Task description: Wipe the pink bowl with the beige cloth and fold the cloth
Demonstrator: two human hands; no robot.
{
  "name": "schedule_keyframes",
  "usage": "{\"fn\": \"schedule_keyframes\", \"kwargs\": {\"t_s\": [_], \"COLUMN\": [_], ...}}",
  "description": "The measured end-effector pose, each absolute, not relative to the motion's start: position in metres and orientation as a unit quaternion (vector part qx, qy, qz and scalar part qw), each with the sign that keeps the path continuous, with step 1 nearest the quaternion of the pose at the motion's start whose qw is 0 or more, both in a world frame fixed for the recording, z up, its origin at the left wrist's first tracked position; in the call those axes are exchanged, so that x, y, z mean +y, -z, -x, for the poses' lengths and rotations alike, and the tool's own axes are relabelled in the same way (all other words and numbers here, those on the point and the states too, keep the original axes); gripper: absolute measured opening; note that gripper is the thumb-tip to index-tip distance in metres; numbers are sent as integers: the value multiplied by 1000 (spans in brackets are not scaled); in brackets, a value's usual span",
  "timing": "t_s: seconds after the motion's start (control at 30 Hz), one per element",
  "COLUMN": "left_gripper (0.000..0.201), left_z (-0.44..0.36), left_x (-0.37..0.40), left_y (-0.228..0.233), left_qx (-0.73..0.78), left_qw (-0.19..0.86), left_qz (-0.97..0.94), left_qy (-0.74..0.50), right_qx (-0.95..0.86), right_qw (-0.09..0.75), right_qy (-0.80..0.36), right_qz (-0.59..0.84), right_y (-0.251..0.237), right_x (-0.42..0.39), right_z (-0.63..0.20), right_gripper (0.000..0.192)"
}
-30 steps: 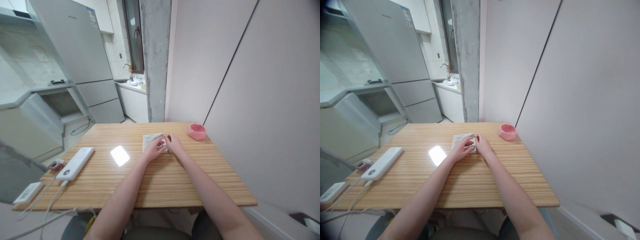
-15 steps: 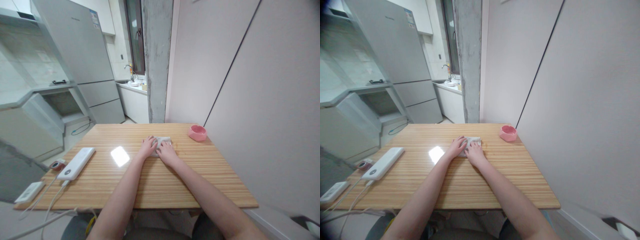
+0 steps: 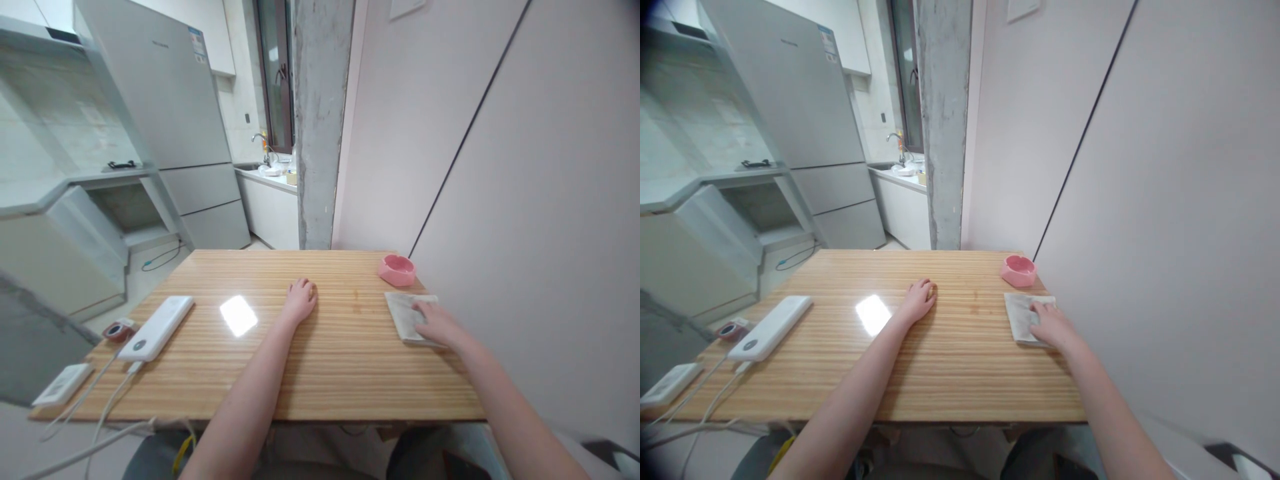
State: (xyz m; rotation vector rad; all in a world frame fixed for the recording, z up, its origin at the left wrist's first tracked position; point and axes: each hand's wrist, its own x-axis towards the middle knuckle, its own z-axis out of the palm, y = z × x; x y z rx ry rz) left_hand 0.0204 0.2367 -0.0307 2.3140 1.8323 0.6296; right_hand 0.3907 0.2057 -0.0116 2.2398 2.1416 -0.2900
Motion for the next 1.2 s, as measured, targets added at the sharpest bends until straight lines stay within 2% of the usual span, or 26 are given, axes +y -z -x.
{"fn": "schedule_keyframes", "kwargs": {"t_s": [0.13, 0.23, 0.33, 0.4, 0.47, 0.53, 0.67, 1.2], "left_gripper": [24, 16, 14, 12, 18, 25, 26, 27], "left_z": [-23, -29, -36, -39, -40, -39, -39, -41], "left_x": [238, 236, 233, 232, 233, 235, 235, 229], "left_y": [28, 23, 20, 21, 23, 25, 25, 20], "left_qx": [600, 546, 526, 529, 537, 552, 564, 577], "left_qw": [76, 137, 189, 191, 184, 178, 178, 162], "left_qz": [-754, -765, -777, -788, -792, -787, -782, -784], "left_qy": [-257, -313, -290, -252, -225, -209, -197, -165], "right_qx": [668, 727, 778, 766, 749, 727, 712, 746], "right_qw": [-2, -137, -285, -339, -349, -371, -411, -385], "right_qy": [57, 44, 174, 295, 380, 412, 393, 361], "right_qz": [-742, -671, -532, -460, -415, -406, -411, -407], "right_y": [-6, -18, -16, -6, 7, 20, 33, 26], "right_x": [209, 215, 225, 234, 241, 244, 241, 238], "right_z": [-363, -309, -239, -196, -164, -146, -145, -153], "right_gripper": [33, 26, 42, 40, 28, 23, 21, 17]}}
